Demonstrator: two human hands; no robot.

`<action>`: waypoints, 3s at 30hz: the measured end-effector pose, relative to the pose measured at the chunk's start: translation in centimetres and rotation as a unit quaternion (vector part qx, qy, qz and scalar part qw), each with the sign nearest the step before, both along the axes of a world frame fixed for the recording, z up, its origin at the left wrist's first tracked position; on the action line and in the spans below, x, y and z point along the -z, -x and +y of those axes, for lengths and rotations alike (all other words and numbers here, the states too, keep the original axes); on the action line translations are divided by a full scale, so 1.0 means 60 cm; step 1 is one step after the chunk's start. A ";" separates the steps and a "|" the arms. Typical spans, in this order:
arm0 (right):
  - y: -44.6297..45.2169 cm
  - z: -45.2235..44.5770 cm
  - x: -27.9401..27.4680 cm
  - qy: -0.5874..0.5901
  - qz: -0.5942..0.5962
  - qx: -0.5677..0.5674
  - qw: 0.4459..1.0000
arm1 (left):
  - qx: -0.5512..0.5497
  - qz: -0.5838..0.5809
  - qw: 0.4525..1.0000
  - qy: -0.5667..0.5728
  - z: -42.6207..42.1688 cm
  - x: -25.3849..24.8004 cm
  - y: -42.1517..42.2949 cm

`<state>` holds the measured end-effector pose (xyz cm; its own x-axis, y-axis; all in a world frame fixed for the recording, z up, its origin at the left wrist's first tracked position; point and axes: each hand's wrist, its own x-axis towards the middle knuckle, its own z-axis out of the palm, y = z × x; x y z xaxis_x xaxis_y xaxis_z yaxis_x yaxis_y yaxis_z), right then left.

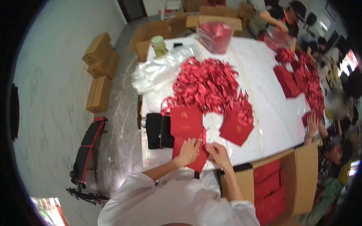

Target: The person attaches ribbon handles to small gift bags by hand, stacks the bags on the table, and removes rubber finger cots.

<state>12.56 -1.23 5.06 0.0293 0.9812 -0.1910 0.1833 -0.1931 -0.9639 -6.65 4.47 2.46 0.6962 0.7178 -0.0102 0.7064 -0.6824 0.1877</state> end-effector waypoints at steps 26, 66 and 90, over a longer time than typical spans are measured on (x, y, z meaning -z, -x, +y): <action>0.059 -0.040 0.056 -0.001 -0.019 0.165 0.986 | -0.016 -0.214 0.911 0.352 0.061 -0.025 0.023; 0.039 -0.037 -0.016 -0.084 -0.158 0.140 0.974 | -0.001 -0.279 0.939 0.200 0.008 -0.026 -0.011; -0.039 0.023 0.076 -0.056 -0.148 0.259 0.953 | 0.026 -0.286 0.934 0.211 -0.001 -0.053 -0.036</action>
<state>14.92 0.14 0.51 0.5520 0.8338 0.0057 0.3581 -0.2308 -0.9047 -4.46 4.40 5.66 0.7082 0.6990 0.0991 0.3765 -0.4927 0.7845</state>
